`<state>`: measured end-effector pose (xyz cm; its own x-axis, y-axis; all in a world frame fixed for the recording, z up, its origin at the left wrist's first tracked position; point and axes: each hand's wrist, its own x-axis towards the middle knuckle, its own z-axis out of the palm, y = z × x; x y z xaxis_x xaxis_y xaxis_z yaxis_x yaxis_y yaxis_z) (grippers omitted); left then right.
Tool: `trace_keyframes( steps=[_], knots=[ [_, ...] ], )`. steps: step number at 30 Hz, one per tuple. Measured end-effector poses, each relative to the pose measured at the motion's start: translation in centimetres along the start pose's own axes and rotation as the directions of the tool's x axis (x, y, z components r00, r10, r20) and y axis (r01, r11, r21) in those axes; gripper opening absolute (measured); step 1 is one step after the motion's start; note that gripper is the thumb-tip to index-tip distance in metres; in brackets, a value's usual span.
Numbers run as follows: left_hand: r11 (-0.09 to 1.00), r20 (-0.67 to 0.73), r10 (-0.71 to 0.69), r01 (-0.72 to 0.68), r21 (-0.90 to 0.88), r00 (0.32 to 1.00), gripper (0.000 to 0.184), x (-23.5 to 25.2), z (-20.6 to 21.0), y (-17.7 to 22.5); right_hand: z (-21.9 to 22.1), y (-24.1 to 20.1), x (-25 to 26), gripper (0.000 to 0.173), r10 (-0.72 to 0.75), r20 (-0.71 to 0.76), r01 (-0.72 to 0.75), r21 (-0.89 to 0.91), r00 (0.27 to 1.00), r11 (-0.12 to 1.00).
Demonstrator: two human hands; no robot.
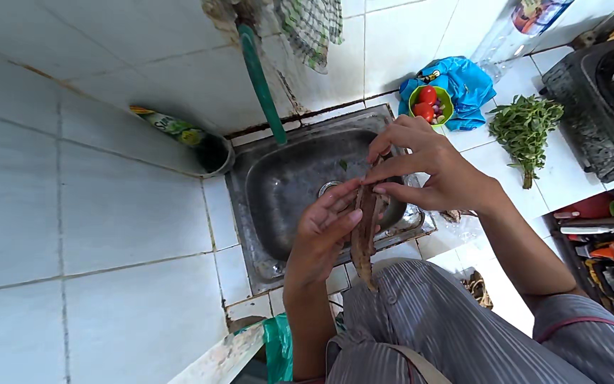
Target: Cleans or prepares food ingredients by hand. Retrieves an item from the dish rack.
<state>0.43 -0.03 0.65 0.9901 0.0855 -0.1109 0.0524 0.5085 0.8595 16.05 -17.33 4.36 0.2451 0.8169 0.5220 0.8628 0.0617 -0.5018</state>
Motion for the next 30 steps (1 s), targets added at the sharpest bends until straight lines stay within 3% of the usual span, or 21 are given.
trace_keyframes(
  steps=[14,30],
  knots=[
    [0.999,0.018,-0.005,0.006,-0.040,1.000,0.039,0.28,-0.19,-0.24,0.02,0.20,0.04,0.012,-0.019,-0.027,0.020,0.037,0.999,0.999],
    [1.000,-0.003,-0.010,0.010,-0.006,1.000,0.037,0.19,0.06,-0.37,-0.10,-0.24,0.41,0.014,-0.018,0.055,0.016,0.034,0.998,0.999]
  ],
)
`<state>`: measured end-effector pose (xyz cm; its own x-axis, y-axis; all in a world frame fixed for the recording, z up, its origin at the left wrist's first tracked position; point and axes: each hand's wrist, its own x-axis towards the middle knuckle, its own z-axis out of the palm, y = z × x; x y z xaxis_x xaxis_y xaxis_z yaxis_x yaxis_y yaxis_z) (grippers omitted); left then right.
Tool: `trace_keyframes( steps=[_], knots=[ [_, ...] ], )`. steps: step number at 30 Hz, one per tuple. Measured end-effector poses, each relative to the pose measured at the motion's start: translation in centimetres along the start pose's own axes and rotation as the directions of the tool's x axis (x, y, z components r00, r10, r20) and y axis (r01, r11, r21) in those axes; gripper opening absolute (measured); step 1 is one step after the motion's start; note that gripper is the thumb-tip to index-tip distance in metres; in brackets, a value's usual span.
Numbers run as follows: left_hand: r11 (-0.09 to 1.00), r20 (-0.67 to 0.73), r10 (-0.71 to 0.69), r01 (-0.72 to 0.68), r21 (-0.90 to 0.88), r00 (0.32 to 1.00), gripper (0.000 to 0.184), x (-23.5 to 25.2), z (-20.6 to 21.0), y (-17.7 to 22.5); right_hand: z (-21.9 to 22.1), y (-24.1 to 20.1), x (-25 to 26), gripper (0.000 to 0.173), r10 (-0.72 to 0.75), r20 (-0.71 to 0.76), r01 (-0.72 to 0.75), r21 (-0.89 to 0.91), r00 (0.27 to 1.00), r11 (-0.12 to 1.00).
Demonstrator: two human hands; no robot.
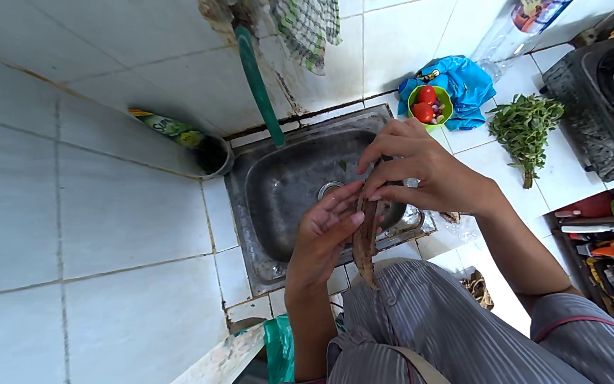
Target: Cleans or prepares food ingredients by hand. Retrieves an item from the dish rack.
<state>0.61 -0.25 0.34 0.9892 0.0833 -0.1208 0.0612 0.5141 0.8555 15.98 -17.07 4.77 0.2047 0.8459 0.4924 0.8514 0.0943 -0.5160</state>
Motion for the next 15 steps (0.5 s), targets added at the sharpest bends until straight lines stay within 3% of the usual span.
trace_keyframes(
  steps=[9,15],
  knots=[
    [1.000,0.002,0.008,-0.008,0.003,1.000,0.037,0.01,-0.04,-0.06,0.29,-0.20,0.44,0.019,0.001,0.051,0.002,-0.046,0.999,0.999],
    [1.000,0.024,0.014,-0.014,-0.002,1.000,0.037,-0.01,-0.20,-0.16,-0.26,0.16,0.56,0.019,-0.008,-0.070,0.005,-0.042,0.998,0.999]
  ],
)
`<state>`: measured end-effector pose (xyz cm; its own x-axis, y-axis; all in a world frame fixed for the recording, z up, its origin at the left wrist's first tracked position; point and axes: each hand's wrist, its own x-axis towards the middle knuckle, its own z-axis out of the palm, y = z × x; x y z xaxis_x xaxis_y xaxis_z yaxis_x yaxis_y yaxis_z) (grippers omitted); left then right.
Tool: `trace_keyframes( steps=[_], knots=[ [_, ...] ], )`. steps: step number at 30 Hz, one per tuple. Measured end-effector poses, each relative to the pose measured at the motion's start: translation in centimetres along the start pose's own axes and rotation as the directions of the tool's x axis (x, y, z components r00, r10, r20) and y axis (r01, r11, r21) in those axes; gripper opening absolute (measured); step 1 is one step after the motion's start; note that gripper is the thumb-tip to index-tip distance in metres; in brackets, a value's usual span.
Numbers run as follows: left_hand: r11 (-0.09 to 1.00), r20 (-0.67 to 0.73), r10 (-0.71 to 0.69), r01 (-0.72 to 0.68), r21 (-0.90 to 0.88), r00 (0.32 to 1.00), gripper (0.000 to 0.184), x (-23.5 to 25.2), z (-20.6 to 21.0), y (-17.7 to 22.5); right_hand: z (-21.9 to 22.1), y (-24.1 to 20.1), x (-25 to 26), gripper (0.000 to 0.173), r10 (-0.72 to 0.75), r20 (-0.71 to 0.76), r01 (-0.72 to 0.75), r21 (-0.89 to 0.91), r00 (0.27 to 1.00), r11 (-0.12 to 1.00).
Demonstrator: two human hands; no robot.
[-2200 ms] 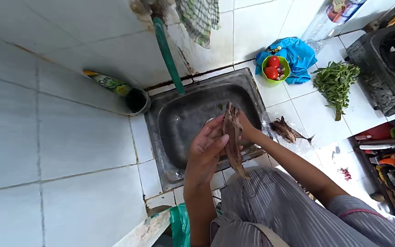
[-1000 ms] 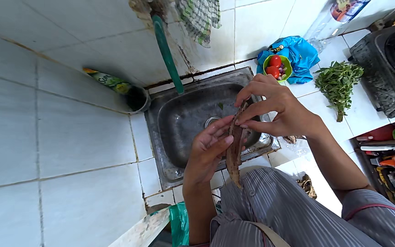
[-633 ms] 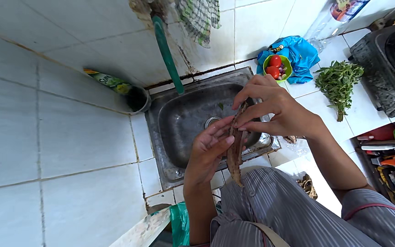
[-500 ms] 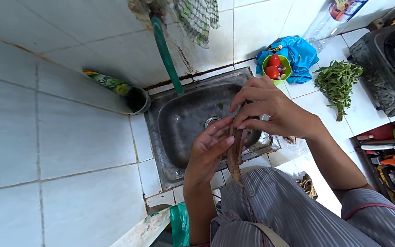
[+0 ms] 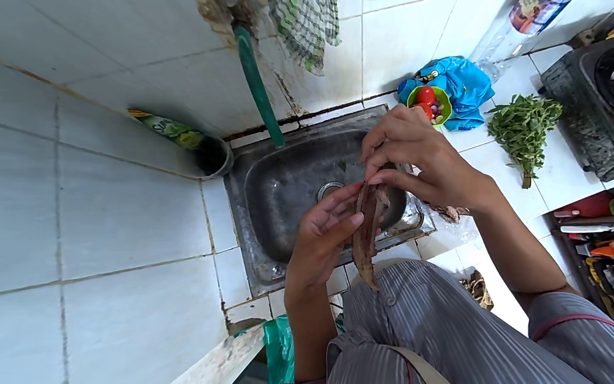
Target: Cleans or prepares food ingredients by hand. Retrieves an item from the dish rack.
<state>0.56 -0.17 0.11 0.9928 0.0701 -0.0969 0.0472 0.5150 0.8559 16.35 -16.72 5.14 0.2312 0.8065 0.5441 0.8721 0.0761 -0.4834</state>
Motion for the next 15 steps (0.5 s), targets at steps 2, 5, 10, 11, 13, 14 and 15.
trace_keyframes(
  steps=[2,5,10,11,13,14,15],
  knots=[
    [1.000,-0.003,-0.002,0.002,0.001,1.000,0.037,-0.03,0.02,0.05,-0.08,0.07,-0.09,0.017,-0.003,-0.010,0.003,0.002,1.000,1.000],
    [1.000,-0.010,-0.004,0.004,-0.003,1.000,0.040,-0.05,0.08,0.14,-0.09,0.09,-0.27,0.014,-0.017,0.008,0.017,0.025,1.000,1.000],
    [1.000,-0.005,-0.002,0.002,-0.003,1.000,0.038,-0.05,0.07,0.20,0.07,0.17,-0.40,0.012,-0.036,0.002,0.036,0.040,0.999,0.999],
    [1.000,-0.005,-0.004,0.004,-0.002,1.000,0.038,-0.06,0.07,0.21,0.09,0.14,-0.37,0.012,-0.035,0.010,0.035,0.032,0.999,0.999],
    [1.000,-0.007,-0.004,0.004,0.000,1.000,0.038,-0.06,0.05,0.22,0.12,0.03,-0.28,0.014,-0.027,0.061,0.028,-0.005,0.998,1.000],
    [1.000,-0.008,-0.004,0.004,0.002,1.000,0.039,-0.06,0.06,0.23,0.09,-0.11,-0.21,0.015,-0.016,0.097,0.019,-0.030,0.995,0.999],
    [1.000,-0.011,-0.004,0.004,0.003,1.000,0.039,-0.07,0.08,0.23,0.09,-0.25,-0.13,0.016,-0.004,0.127,0.010,-0.048,0.992,0.999]
  ],
)
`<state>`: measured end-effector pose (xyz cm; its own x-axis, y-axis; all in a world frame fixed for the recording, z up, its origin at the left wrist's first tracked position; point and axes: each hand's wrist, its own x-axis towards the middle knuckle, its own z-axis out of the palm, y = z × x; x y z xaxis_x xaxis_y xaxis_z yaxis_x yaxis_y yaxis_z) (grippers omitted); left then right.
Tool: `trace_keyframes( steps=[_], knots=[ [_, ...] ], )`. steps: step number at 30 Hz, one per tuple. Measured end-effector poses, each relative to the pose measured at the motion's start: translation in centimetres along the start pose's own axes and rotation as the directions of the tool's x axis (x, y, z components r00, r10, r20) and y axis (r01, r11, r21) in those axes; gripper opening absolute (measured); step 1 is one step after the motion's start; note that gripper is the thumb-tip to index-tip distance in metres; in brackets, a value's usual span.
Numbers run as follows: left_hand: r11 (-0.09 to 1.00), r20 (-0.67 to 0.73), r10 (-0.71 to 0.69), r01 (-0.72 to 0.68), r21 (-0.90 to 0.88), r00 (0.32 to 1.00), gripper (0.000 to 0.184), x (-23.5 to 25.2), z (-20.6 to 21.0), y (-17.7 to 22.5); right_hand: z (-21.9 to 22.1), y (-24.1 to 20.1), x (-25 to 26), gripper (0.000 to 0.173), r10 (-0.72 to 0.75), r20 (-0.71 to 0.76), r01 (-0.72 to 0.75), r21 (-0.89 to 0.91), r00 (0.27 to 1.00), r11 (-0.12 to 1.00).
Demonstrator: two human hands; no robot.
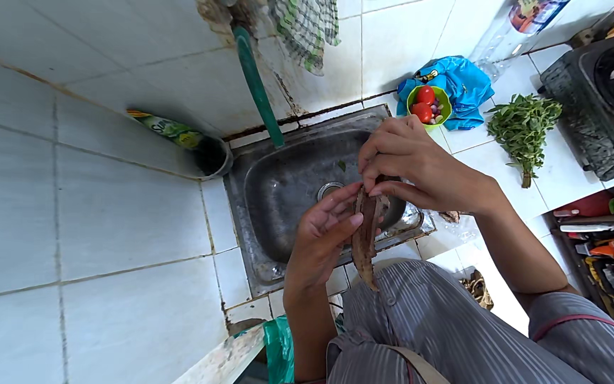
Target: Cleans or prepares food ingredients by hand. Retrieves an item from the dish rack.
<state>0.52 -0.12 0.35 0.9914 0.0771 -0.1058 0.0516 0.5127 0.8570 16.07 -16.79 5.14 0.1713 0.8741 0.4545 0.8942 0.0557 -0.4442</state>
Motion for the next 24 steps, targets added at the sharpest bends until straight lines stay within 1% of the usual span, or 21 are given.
trace_keyframes(
  steps=[1,3,5,7,13,17,21,24],
  knots=[
    [1.000,-0.003,0.000,0.000,0.004,1.000,0.040,-0.01,0.02,0.00,0.02,-0.08,0.06,0.017,0.006,0.013,-0.006,-0.009,1.000,1.000],
    [1.000,-0.005,-0.001,0.001,0.013,1.000,0.040,-0.03,0.03,-0.05,0.08,-0.04,0.11,0.018,0.008,-0.017,-0.008,-0.007,1.000,1.000],
    [1.000,-0.004,0.000,0.001,0.013,1.000,0.040,-0.08,0.05,-0.05,0.04,0.09,0.09,0.018,0.000,-0.057,0.002,0.024,0.998,1.000],
    [1.000,-0.017,0.004,-0.004,0.013,1.000,0.038,-0.13,0.15,0.04,-0.06,0.02,0.07,0.017,-0.022,-0.064,0.026,0.057,0.998,0.998],
    [0.999,-0.025,0.020,-0.019,0.025,0.999,0.037,-0.13,0.24,0.11,-0.10,-0.19,0.20,0.012,-0.040,-0.027,0.041,0.043,0.999,0.998],
    [0.999,-0.029,0.019,-0.018,0.032,0.999,0.037,-0.11,0.25,0.14,-0.04,-0.23,0.31,0.013,-0.039,-0.007,0.040,0.016,0.999,0.999],
    [0.999,-0.033,0.021,-0.020,0.029,0.999,0.037,-0.06,0.22,0.16,0.15,-0.39,0.35,0.014,-0.010,0.067,0.012,-0.022,0.998,1.000],
    [0.999,-0.033,0.019,-0.018,0.037,0.999,0.038,-0.03,0.06,0.09,0.21,-0.28,0.44,0.014,-0.010,0.074,0.010,0.001,0.997,1.000]
  ],
)
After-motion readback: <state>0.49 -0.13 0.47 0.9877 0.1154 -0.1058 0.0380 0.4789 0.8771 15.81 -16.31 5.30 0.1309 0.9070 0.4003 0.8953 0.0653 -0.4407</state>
